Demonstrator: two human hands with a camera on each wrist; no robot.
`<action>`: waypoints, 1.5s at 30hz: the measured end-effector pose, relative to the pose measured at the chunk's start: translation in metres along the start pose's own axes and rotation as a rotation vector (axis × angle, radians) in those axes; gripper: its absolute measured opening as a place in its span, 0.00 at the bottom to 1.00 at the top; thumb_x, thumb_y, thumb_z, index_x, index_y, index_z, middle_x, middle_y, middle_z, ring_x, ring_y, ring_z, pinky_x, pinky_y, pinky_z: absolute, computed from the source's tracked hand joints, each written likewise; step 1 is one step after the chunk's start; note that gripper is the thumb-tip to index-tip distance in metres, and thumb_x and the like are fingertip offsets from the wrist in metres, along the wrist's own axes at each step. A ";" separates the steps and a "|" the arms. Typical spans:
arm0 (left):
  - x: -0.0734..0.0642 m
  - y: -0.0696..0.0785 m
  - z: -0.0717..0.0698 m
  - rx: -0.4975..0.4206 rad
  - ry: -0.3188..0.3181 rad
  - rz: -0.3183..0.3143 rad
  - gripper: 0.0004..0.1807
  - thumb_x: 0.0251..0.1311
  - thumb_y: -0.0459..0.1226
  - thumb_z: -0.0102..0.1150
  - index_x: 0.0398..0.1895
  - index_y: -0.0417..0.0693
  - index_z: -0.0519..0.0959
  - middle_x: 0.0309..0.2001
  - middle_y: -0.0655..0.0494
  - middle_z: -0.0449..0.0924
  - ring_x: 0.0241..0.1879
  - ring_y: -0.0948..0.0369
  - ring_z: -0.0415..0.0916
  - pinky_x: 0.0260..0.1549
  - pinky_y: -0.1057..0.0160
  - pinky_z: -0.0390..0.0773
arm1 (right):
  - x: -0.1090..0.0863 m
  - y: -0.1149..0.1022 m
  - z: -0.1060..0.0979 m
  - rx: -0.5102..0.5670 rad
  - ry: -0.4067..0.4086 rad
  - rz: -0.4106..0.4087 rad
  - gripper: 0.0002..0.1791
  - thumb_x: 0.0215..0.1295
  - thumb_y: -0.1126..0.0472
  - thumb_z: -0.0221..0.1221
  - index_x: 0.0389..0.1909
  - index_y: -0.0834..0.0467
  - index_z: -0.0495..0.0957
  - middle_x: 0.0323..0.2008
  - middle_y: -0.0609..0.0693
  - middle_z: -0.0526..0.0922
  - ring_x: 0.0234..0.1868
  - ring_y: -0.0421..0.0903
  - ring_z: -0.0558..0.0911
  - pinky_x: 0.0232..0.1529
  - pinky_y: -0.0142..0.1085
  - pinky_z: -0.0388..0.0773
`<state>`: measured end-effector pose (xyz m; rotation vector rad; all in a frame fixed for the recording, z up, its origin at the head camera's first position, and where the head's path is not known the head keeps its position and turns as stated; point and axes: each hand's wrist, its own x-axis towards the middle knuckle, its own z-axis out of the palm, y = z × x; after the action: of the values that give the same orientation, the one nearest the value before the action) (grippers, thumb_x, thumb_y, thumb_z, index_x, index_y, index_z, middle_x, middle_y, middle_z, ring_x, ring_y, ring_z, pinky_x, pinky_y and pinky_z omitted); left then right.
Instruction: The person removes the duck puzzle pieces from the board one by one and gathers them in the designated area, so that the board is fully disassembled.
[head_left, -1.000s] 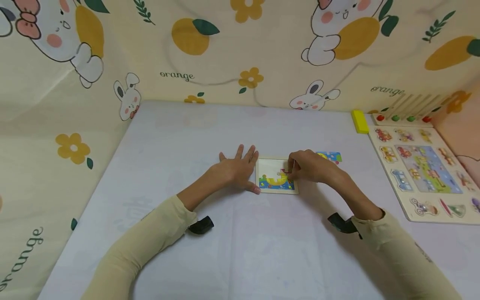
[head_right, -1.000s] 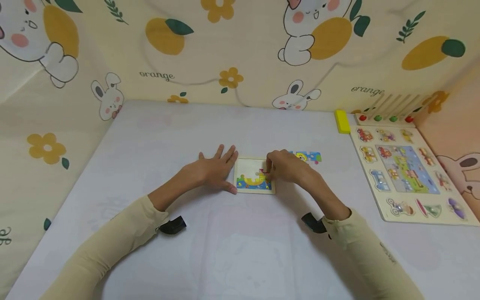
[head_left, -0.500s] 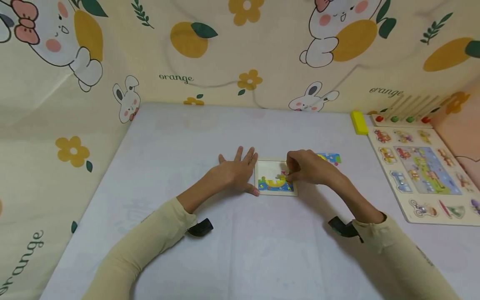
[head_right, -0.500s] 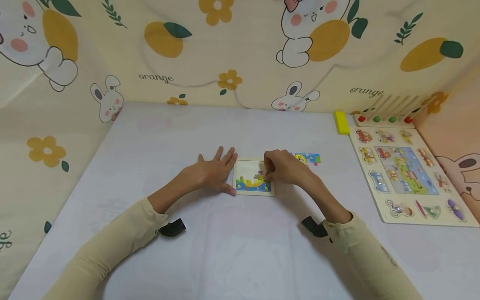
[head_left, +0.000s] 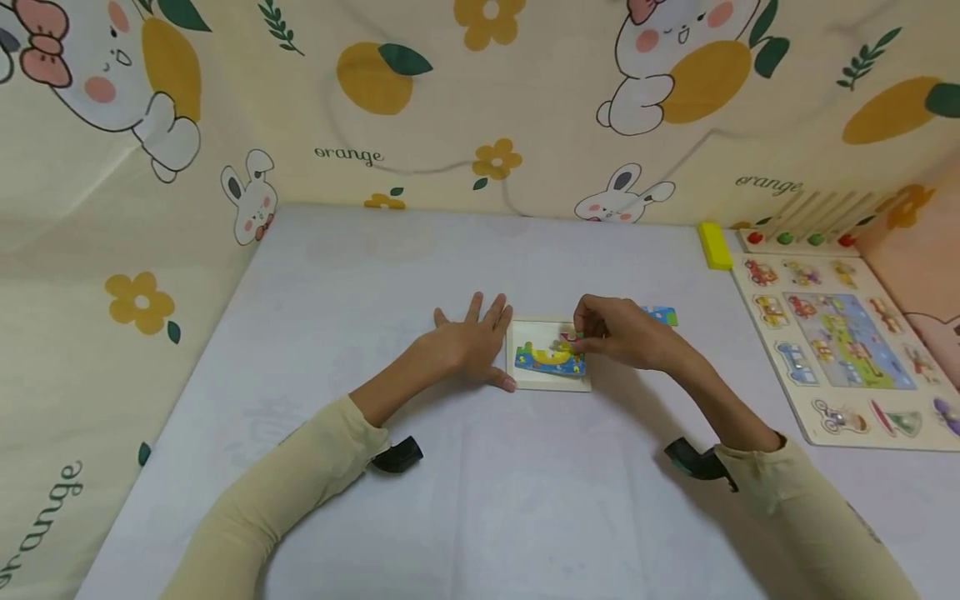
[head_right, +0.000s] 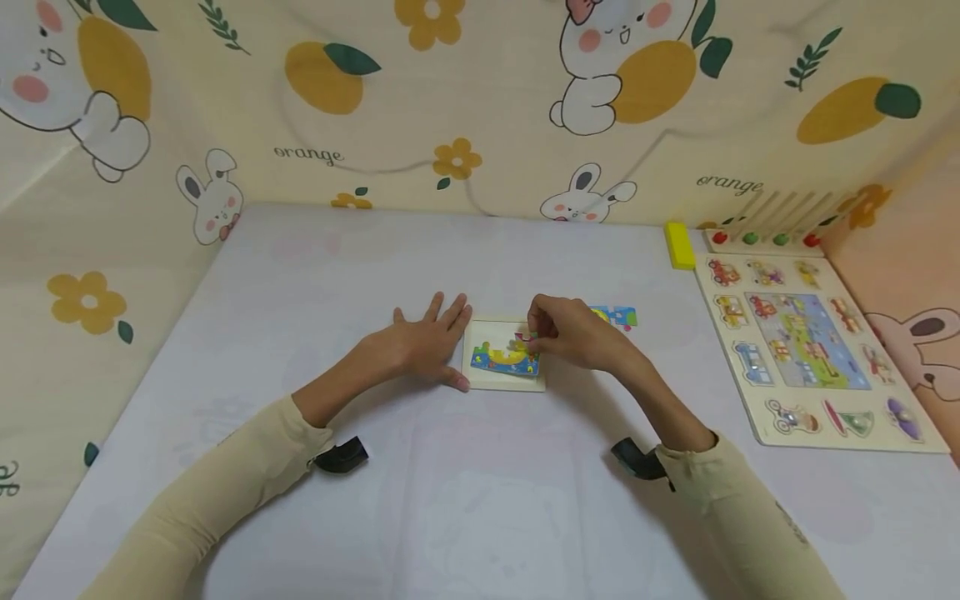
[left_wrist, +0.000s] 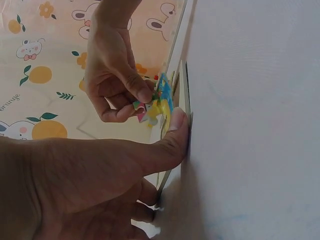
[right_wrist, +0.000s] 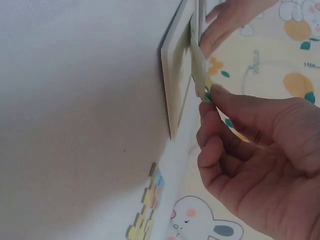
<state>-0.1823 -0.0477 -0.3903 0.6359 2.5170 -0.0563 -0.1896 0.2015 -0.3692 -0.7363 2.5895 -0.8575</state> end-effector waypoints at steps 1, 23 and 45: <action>0.000 0.000 0.000 -0.001 -0.001 0.002 0.66 0.62 0.70 0.58 0.86 0.46 0.33 0.87 0.49 0.23 0.86 0.41 0.25 0.70 0.20 0.54 | 0.001 0.001 0.001 -0.006 -0.002 -0.010 0.12 0.65 0.66 0.71 0.38 0.61 0.74 0.31 0.52 0.83 0.34 0.45 0.78 0.36 0.29 0.74; -0.002 0.000 0.000 -0.074 0.012 -0.021 0.56 0.73 0.65 0.50 0.87 0.49 0.34 0.87 0.50 0.23 0.86 0.42 0.23 0.71 0.19 0.49 | 0.013 0.013 0.010 -0.072 -0.062 -0.198 0.06 0.65 0.72 0.68 0.38 0.60 0.81 0.34 0.50 0.85 0.35 0.43 0.77 0.38 0.31 0.77; -0.001 -0.003 -0.002 -0.089 -0.013 0.006 0.61 0.68 0.67 0.54 0.86 0.48 0.32 0.86 0.50 0.21 0.85 0.42 0.20 0.71 0.18 0.47 | -0.007 0.008 -0.012 -0.088 0.099 -0.138 0.10 0.60 0.73 0.71 0.40 0.63 0.82 0.39 0.53 0.88 0.36 0.44 0.78 0.40 0.28 0.77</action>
<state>-0.1836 -0.0504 -0.3879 0.6054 2.4897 0.0528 -0.1919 0.2168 -0.3636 -0.9292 2.7044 -0.8447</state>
